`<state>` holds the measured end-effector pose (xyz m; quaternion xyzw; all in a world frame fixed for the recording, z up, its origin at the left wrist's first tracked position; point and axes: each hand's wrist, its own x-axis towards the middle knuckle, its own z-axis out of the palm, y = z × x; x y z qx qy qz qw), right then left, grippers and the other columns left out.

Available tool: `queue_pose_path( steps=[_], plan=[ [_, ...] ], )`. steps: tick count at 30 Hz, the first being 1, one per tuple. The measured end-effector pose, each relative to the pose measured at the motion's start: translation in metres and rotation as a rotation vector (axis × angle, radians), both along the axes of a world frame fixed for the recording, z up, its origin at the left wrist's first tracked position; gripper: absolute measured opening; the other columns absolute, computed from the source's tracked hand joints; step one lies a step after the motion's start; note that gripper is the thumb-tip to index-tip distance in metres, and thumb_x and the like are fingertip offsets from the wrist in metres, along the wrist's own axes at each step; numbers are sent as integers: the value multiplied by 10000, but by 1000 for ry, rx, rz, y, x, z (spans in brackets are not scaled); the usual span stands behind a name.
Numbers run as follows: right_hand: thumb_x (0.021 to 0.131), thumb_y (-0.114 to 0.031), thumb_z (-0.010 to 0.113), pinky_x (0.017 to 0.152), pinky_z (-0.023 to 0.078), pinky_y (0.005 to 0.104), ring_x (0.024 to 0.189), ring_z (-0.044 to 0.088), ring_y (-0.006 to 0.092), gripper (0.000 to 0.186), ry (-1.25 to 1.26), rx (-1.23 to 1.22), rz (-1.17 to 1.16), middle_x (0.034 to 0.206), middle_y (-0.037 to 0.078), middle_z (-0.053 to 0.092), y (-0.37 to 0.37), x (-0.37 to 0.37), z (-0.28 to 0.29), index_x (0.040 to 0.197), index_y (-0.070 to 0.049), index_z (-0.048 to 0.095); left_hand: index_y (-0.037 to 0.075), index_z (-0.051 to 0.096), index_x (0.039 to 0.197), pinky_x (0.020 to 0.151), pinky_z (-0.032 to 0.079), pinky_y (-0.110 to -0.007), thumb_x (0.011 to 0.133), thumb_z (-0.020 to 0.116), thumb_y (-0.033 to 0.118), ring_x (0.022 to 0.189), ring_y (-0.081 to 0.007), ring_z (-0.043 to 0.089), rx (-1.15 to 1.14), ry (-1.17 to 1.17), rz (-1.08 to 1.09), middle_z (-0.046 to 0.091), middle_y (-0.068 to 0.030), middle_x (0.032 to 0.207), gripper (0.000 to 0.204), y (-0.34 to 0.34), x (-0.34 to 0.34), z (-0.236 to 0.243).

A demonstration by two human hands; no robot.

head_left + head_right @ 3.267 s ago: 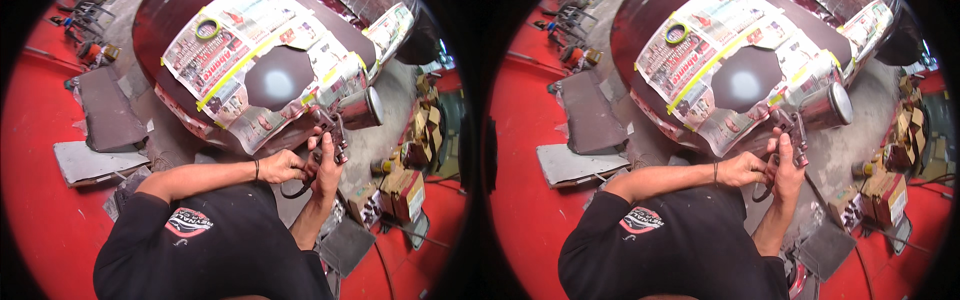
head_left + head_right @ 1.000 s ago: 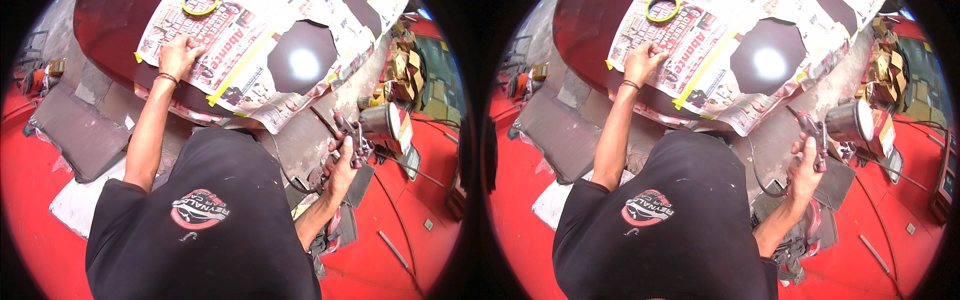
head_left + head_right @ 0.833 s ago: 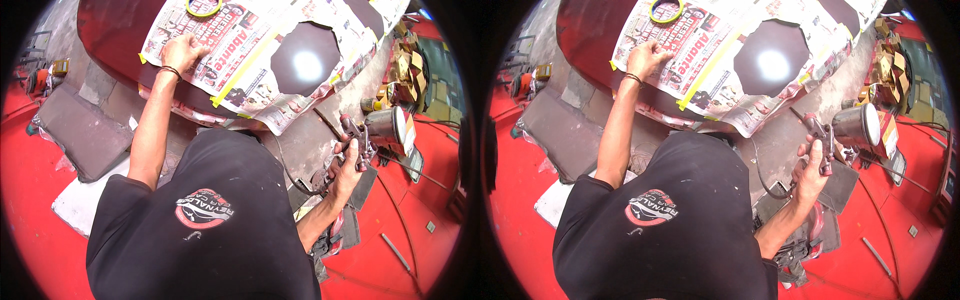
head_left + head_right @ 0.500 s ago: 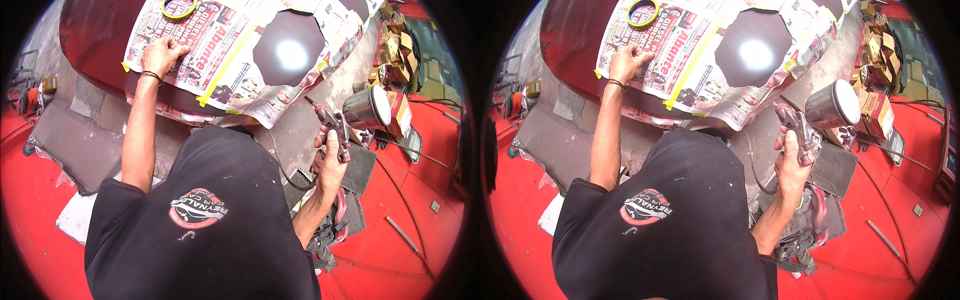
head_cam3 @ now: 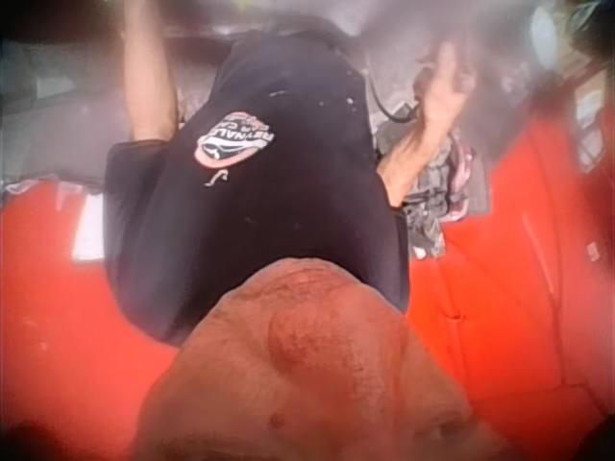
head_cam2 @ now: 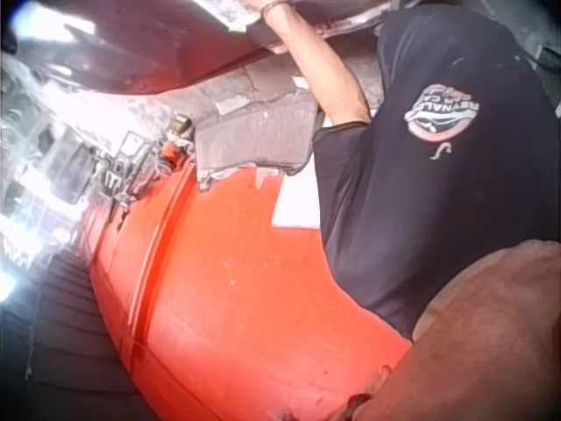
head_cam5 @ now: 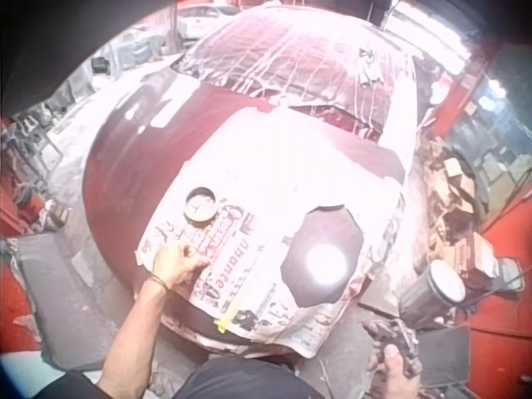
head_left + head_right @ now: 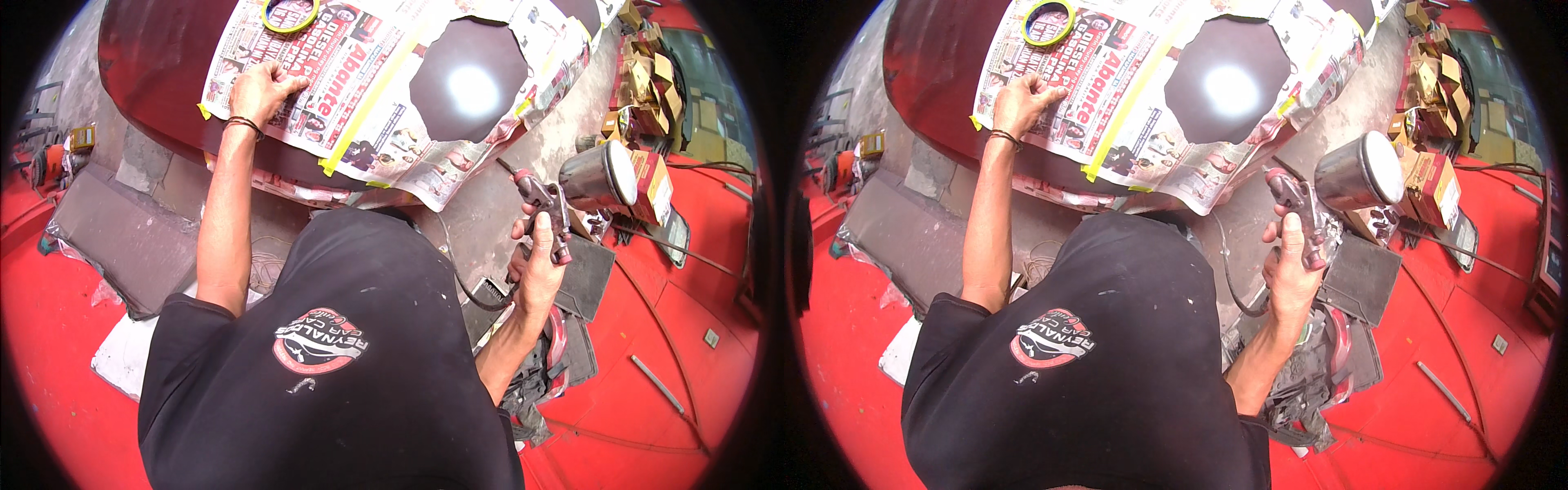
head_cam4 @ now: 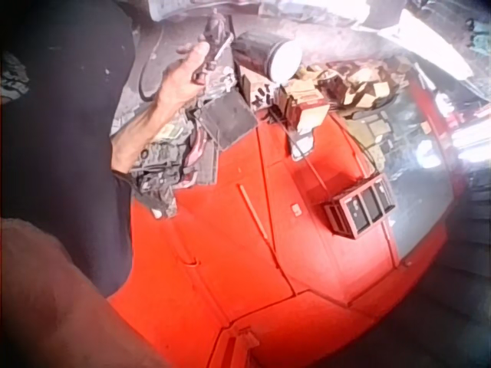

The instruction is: The person uses a spray gun to apply paint to a maroon car hood that is masked with newspaper and tape. After painting, the person walks to a work area, kneels, and pours thinner into the spray gun cup to clean it.

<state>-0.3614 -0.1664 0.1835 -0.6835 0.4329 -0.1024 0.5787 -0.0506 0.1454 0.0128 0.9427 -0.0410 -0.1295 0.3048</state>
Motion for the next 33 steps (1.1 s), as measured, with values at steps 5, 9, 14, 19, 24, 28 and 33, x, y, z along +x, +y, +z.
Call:
queue_pose_path(
  steps=[5, 9, 14, 19, 24, 28, 33],
  plan=[
    [1046, -363, 646, 370, 202, 216, 416, 320, -1, 364, -52, 16, -102, 813, 21, 630, -7, 0, 5, 1217, -42, 677, 88, 702, 806, 703, 541, -397, 757, 885, 509, 720, -211, 709, -5, 8, -9, 739, -77, 750, 462, 1, 1, 0],
    [1046, -365, 646, 371, 199, 213, 416, 313, -2, 370, -80, 20, -73, 816, 22, 635, -7, -1, 8, 1231, -46, 670, 82, 711, 821, 713, 545, -395, 754, 889, 517, 730, -210, 713, 13, 2, -10, 747, -83, 766, 474, 1, 2, -2],
    [1046, -364, 644, 374, 201, 211, 421, 312, -3, 363, -59, 38, -26, 809, 21, 638, -7, -1, 5, 1230, -52, 671, 77, 711, 825, 720, 548, -392, 750, 895, 523, 740, -207, 716, 23, 28, -6, 749, -87, 773, 488, -1, 2, 4],
    [1043, -370, 646, 372, 203, 212, 421, 317, -2, 377, -60, 15, -17, 808, 20, 632, -11, 2, 7, 1222, -40, 672, 70, 711, 819, 710, 549, -389, 747, 901, 515, 730, -206, 715, 8, 21, -3, 747, -85, 767, 489, -1, 1, 5],
    [1039, -397, 647, 365, 207, 218, 416, 318, 8, 422, -80, 0, -52, 837, 14, 628, -19, 2, 8, 1248, -30, 655, 72, 709, 801, 699, 548, -389, 744, 903, 506, 716, -205, 713, 18, 29, 7, 742, -83, 752, 479, -1, 2, 7],
    [1038, -402, 647, 372, 219, 214, 421, 323, 9, 429, -76, 4, -51, 860, 15, 636, -18, 3, 10, 1257, -33, 649, 76, 710, 797, 698, 549, -388, 742, 903, 507, 715, -203, 713, 15, 23, 4, 742, -80, 751, 476, -1, 2, 4],
    [1040, -391, 647, 379, 221, 212, 426, 320, 4, 408, -44, 58, 15, 840, 19, 637, -16, 3, 8, 1247, -39, 656, 79, 711, 795, 696, 550, -390, 741, 902, 514, 716, -202, 714, 23, 8, 1, 742, -77, 750, 477, -1, 1, 5]
  ],
)
